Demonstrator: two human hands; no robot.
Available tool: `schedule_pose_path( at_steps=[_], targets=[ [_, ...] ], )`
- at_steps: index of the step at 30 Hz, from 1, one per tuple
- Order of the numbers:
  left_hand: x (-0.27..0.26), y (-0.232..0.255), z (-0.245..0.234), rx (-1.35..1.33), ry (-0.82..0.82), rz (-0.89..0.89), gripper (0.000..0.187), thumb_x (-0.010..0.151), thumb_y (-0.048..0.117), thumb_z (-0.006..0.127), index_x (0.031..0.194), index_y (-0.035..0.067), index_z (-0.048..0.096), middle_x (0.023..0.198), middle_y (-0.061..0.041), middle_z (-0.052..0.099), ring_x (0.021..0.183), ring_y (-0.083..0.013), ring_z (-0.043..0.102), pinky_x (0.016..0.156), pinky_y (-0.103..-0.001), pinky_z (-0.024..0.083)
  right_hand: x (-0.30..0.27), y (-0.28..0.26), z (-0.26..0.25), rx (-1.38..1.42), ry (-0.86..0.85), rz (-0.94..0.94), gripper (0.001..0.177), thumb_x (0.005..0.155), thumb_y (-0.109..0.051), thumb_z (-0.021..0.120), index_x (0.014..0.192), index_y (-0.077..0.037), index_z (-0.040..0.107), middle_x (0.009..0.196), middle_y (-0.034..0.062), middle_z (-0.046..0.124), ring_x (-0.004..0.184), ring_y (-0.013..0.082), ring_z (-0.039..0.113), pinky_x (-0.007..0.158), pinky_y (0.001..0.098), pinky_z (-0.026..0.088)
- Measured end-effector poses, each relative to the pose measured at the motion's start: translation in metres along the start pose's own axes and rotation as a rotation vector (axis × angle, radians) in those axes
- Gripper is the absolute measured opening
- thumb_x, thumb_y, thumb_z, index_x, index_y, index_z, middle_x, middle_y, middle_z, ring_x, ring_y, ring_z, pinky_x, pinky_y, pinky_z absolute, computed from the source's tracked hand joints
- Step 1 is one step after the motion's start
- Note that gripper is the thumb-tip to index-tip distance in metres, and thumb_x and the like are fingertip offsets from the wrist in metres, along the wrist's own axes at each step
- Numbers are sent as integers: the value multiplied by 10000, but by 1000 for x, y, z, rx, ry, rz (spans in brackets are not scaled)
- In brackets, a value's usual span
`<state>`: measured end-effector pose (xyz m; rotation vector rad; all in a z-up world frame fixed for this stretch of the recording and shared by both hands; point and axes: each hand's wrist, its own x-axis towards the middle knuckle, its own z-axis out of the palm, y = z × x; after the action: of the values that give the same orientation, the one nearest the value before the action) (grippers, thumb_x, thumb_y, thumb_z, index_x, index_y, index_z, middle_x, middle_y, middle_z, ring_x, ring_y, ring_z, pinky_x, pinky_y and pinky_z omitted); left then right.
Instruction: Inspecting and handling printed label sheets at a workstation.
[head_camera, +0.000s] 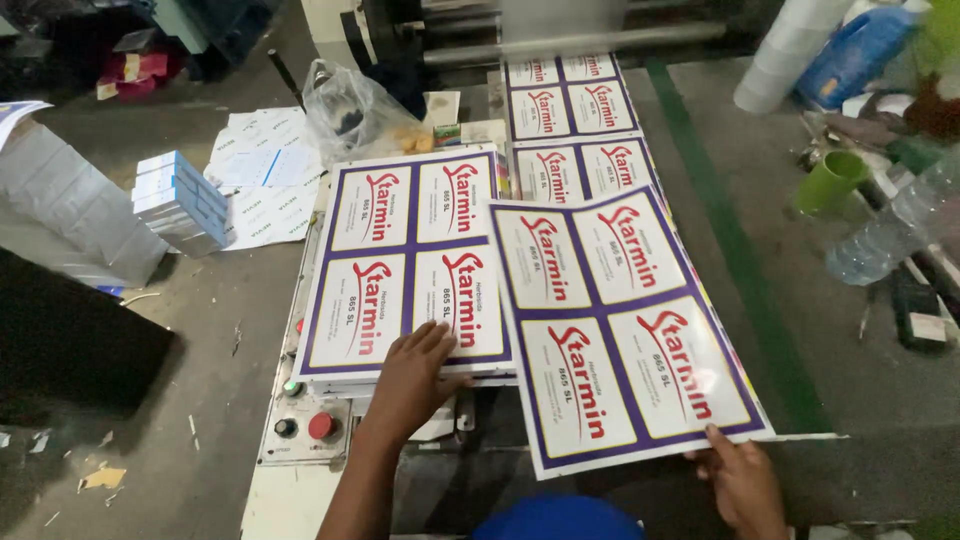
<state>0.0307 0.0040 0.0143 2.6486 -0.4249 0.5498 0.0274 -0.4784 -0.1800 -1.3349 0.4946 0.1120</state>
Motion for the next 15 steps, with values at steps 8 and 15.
schedule_pose_path(
  at_steps=[8, 15],
  targets=[
    [5, -12, -6, 28, -166, -36, 245, 825, 239, 771, 974, 47, 743, 1168, -135, 735, 1143, -313, 656, 953, -468, 487, -11, -7, -42, -204, 195, 171, 304, 1033, -206, 577, 1305, -72, 580, 1016, 144, 707, 797, 246, 666, 619, 399, 462],
    [14, 13, -32, 24, 150, -90, 86, 867, 106, 739, 921, 39, 740, 918, -118, 765, 875, -324, 713, 807, -449, 538, -16, 20, -70, -216, 158, 156, 331, 1025, -203, 583, 1332, -77, 588, 1052, 130, 719, 799, 245, 674, 609, 372, 449]
  ],
)
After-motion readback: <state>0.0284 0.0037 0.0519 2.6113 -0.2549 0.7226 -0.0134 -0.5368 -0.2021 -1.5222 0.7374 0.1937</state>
